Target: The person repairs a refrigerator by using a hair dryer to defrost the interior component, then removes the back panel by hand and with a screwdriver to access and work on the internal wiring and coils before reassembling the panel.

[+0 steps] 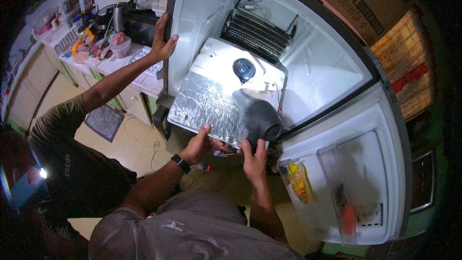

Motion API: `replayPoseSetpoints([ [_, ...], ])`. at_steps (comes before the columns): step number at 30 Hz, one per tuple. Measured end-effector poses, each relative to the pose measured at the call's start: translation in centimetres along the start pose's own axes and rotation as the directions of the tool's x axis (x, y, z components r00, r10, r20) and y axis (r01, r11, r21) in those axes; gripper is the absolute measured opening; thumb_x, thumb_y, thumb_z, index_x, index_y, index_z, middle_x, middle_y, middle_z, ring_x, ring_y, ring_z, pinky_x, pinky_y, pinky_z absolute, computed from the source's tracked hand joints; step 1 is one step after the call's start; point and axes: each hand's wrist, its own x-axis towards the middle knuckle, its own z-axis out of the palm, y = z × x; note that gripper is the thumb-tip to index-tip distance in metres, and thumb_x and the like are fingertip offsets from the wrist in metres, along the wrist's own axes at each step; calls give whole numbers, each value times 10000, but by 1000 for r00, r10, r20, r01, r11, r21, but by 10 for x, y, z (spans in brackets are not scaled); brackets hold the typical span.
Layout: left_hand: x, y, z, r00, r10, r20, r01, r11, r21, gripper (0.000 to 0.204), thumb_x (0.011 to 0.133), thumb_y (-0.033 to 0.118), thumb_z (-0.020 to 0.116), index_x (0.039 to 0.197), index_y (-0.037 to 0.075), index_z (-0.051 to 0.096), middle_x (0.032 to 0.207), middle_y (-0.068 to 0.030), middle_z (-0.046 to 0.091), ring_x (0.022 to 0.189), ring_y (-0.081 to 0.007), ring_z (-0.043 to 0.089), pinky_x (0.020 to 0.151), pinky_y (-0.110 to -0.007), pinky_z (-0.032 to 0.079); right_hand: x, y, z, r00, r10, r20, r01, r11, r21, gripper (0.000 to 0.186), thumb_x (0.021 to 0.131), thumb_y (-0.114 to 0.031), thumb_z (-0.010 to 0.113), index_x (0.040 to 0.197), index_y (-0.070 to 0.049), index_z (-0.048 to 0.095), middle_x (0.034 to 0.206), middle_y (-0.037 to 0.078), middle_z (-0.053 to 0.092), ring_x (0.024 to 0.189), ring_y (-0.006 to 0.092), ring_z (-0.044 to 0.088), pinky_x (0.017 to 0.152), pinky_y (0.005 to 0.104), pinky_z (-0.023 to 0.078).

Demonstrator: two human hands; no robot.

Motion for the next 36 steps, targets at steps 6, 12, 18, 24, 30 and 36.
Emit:
replayPoseSetpoints([
  [6,-1,-2,0,1000,-6,-6,6,999,-52,731,1029,579,295,982,-71,627,991,-208,678,977,-338,662,958,-468,498,-7,-4,4,996,-58,71,59,998,-20,262,1007,-197,587,1160,7,523,940,56,611,771,134,599,680,291,519],
  [12,-2,0,-1,999,-31,-33,31,1000,0,786,1010,637,273,884,-23,680,943,-190,709,1012,-300,676,950,-424,480,-9,8,-3,998,-51,-23,52,999,12,252,1001,-197,595,1162,-12,537,910,49,614,757,125,589,677,287,507],
  [18,-7,4,2,997,-61,-53,62,998,18,801,995,667,283,893,-22,679,989,-193,711,1030,-285,667,973,-414,467,-8,8,-6,998,-36,-57,36,999,5,259,998,-202,599,1169,-17,538,892,46,612,750,124,584,690,280,495],
  [24,-8,6,6,996,-60,-70,61,998,7,792,1000,654,295,898,-34,674,1001,-215,707,1029,-292,668,992,-397,463,-9,5,-10,999,-30,-20,29,999,-12,290,1000,-211,602,1210,-27,525,901,41,609,753,120,580,694,278,491],
  [30,-6,4,2,998,-48,-43,48,999,-4,788,1007,639,295,891,-45,668,956,-207,704,1022,-292,672,983,-397,467,-9,3,-10,999,-31,-26,32,999,25,278,1002,-220,601,1184,-22,531,920,45,607,768,124,581,701,288,506],
  [36,-10,7,7,998,-38,-46,38,999,-9,794,1002,650,303,876,-45,667,927,-200,701,1023,-298,673,974,-398,470,-11,1,-12,1000,-6,-14,5,1000,-26,282,1002,-234,601,1168,-16,533,931,53,607,784,131,590,705,296,519],
])
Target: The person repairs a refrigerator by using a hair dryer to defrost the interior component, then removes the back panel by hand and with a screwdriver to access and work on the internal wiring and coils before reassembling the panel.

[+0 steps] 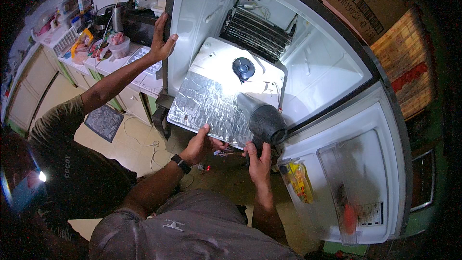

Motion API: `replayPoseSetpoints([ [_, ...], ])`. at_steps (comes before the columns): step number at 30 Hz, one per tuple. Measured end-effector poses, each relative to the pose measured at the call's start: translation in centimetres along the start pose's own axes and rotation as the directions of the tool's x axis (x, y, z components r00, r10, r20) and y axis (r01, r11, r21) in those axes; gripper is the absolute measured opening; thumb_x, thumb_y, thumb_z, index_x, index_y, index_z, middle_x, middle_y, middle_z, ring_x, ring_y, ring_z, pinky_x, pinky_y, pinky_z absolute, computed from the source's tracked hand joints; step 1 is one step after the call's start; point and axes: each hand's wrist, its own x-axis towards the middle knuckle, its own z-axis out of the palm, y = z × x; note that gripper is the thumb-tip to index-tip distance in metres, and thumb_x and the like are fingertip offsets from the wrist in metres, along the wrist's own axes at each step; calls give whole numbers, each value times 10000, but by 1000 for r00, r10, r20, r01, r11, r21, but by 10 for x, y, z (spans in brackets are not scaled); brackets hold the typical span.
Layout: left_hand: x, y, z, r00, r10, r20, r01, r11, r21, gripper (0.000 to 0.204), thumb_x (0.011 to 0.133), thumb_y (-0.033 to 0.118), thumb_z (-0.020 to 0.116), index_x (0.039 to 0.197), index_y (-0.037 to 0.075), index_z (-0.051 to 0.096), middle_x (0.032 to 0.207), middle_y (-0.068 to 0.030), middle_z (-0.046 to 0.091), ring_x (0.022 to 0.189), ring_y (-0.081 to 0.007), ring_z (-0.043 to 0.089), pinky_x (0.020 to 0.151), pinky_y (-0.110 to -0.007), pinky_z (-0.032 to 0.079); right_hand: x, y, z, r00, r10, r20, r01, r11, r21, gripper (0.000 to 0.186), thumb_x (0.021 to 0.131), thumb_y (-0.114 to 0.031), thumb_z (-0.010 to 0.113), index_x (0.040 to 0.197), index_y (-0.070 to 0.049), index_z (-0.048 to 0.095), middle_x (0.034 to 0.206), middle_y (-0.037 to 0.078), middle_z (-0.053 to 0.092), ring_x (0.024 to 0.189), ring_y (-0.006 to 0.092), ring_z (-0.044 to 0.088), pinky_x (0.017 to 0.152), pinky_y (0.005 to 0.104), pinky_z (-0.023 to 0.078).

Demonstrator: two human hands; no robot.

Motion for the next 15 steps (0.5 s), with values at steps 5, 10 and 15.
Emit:
replayPoseSetpoints([
  [5,-1,2,5,1000,-3,2,3,1000,1,801,990,669,323,866,-44,666,928,-203,700,1022,-306,674,972,-396,472,0,23,-9,1000,4,-13,-5,996,-91,284,1005,-212,591,1199,-15,525,977,63,618,815,134,601,711,300,526],
  [10,2,-3,-1,1000,1,-27,-3,999,-50,752,1015,610,314,869,-50,644,990,-200,674,981,-326,651,969,-443,474,1,10,-4,1000,-8,7,8,1000,20,335,1005,-196,591,1272,-16,498,989,62,620,821,132,602,707,298,530],
  [15,4,-5,-3,1000,15,8,-15,999,-50,738,1027,586,307,859,-52,637,985,-209,669,983,-344,647,978,-454,471,-1,14,-5,1000,10,-10,-10,1000,15,351,1003,-201,595,1285,-20,492,992,63,620,825,132,603,707,297,532],
])
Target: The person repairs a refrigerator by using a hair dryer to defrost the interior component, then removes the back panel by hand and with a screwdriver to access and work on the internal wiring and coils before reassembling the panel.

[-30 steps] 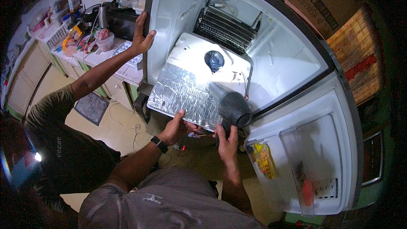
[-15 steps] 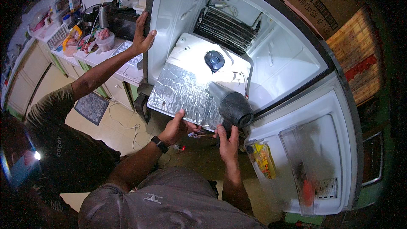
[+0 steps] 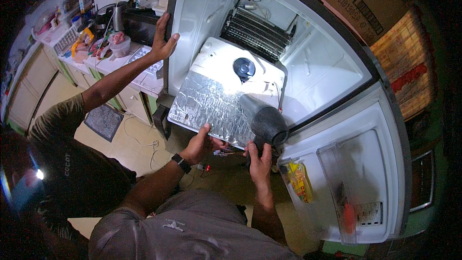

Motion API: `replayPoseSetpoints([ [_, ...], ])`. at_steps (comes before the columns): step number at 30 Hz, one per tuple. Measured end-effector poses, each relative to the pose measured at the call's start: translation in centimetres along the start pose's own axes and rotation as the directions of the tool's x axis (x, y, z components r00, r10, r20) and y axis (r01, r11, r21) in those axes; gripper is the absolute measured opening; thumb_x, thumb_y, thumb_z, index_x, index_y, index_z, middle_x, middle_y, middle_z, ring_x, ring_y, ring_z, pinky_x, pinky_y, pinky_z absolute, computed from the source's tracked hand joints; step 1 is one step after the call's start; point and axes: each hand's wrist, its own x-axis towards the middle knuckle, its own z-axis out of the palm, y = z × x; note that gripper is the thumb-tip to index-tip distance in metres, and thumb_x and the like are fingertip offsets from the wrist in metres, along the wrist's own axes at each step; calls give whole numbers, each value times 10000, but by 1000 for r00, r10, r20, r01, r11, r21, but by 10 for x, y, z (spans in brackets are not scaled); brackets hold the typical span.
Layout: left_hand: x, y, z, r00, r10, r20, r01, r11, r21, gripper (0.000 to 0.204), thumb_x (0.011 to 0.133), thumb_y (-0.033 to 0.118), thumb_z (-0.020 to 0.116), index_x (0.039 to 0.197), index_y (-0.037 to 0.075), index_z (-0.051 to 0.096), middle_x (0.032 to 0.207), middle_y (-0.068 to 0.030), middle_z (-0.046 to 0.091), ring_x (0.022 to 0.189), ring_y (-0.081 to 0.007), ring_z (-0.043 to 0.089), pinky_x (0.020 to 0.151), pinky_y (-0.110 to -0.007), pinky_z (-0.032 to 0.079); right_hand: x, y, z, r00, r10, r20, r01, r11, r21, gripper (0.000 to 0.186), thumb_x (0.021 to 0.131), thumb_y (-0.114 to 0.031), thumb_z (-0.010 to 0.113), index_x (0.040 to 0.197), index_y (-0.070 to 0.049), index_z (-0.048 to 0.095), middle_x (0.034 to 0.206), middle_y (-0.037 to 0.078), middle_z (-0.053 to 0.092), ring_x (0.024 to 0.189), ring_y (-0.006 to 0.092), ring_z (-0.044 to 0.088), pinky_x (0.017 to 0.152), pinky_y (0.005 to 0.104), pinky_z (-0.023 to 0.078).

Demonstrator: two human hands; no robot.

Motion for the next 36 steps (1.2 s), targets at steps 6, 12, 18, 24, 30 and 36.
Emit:
replayPoseSetpoints([
  [6,1,0,0,999,-37,-28,37,999,-23,772,1022,598,303,849,-71,647,984,-226,670,997,-353,641,986,-457,464,-1,3,-3,1000,23,12,-22,995,-99,339,1001,-233,602,1250,-22,510,993,62,623,826,132,604,714,302,530],
  [12,0,2,1,1000,-15,-13,15,1000,5,799,1008,623,316,852,-87,649,984,-242,672,998,-355,644,987,-450,462,-1,-3,1,1000,18,-1,-18,1000,12,312,1000,-239,606,1204,-16,525,983,58,627,830,134,605,715,304,534],
  [18,-2,4,3,999,-16,-28,17,1000,14,793,1012,614,316,857,-89,646,973,-247,671,992,-361,646,983,-450,465,1,5,0,1000,22,-10,-22,998,-55,265,999,-228,610,1154,-29,530,981,57,623,839,136,604,713,306,536],
  [24,0,2,2,1000,-27,-7,27,1000,-11,766,1004,628,339,836,-46,662,913,-205,693,1032,-325,654,1027,-430,430,14,21,-10,998,-37,-57,29,991,-132,228,1001,-213,605,1097,-23,523,938,52,610,825,132,590,734,299,505],
  [30,-1,1,1,999,-31,5,31,999,-17,778,994,652,335,843,-36,665,937,-211,694,1035,-318,653,1030,-431,425,36,-20,6,995,-63,-79,63,998,8,178,1007,-204,578,1023,-46,497,874,34,586,786,132,564,762,297,458],
  [36,2,-1,-5,1000,-9,8,9,1000,-9,762,996,638,353,846,-42,663,958,-209,695,1015,-312,662,1000,-419,452,67,-22,25,986,-30,-165,46,995,91,206,1000,-229,590,1039,-53,490,859,26,564,771,113,556,697,289,462],
])
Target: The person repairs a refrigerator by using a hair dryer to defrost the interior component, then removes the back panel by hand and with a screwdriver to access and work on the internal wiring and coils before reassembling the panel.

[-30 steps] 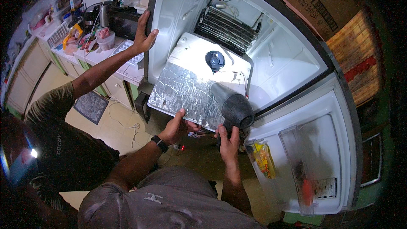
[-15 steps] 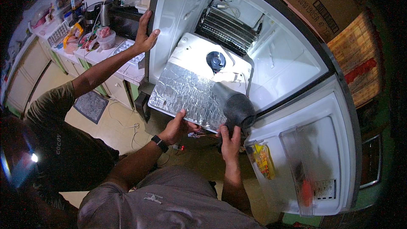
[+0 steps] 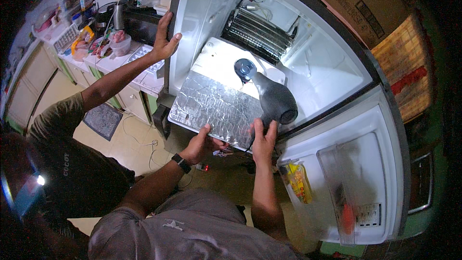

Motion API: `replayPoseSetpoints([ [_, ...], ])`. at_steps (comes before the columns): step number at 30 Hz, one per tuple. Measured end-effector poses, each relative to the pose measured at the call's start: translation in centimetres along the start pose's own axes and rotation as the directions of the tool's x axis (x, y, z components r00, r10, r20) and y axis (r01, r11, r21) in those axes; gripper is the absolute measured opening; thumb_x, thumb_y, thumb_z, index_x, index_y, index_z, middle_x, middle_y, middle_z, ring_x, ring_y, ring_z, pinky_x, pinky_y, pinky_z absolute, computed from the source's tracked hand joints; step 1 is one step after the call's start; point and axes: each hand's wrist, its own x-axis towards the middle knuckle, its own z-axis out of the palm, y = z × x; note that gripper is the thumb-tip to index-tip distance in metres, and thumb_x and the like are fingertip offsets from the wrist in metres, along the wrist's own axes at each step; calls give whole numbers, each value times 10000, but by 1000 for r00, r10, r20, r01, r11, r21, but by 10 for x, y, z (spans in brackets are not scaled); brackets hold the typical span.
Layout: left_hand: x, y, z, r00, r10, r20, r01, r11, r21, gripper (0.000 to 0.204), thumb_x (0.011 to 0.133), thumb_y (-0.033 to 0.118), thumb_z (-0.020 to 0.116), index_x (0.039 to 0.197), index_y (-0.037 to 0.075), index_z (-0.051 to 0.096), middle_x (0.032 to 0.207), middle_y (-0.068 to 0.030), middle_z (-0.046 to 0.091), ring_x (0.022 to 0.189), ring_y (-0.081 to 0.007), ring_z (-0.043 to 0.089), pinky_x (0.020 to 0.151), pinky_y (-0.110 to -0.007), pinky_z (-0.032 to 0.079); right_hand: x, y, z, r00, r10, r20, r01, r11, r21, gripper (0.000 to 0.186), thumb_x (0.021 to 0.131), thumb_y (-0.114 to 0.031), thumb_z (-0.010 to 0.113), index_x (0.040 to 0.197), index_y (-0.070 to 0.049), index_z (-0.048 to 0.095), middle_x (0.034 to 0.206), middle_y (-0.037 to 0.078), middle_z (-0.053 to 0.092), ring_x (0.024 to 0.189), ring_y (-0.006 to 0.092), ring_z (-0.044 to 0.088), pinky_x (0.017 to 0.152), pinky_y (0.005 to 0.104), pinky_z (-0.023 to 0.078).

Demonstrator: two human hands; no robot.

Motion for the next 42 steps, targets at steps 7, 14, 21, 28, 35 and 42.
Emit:
replayPoseSetpoints([
  [7,0,-1,2,999,-7,-41,7,1000,1,707,1022,573,352,1071,-100,563,947,-222,660,952,-348,658,940,-463,509,8,3,9,997,-35,75,36,999,-7,364,1001,-221,588,1291,-48,452,857,21,561,740,113,557,672,273,457],
  [14,3,-5,-5,999,35,3,-35,999,1,713,1025,576,330,1049,-85,595,954,-207,669,936,-325,663,920,-440,514,9,2,8,993,-16,121,26,997,-80,435,1003,-223,590,1361,-41,423,878,22,561,743,110,549,675,277,465],
  [21,-6,8,5,997,-67,-46,70,995,77,740,1022,587,322,1058,-96,604,1008,-218,681,963,-310,667,940,-405,504,9,5,11,995,-13,94,18,999,-48,509,999,-210,598,1429,-48,377,990,34,560,792,106,552,686,283,495],
  [28,-2,5,2,999,11,39,-13,999,51,780,1004,633,326,946,-73,654,1007,-229,694,987,-324,671,973,-410,490,14,16,11,994,-45,103,50,998,-47,557,992,-176,602,1472,-64,341,1038,30,553,794,108,553,680,291,512],
  [35,0,2,-9,999,-35,26,31,991,133,789,996,656,311,847,-34,664,1022,-218,697,1006,-327,671,993,-421,481,9,6,15,992,-29,124,43,992,-116,556,993,-191,598,1477,-73,352,989,32,551,755,117,541,685,289,483],
  [42,-7,10,6,993,18,115,-32,993,116,799,999,657,296,736,-9,651,1010,-208,692,1004,-303,642,1009,-417,458,5,2,13,992,-58,112,68,993,-93,355,995,-186,592,1291,-35,467,860,24,546,736,115,530,680,289,448],
])
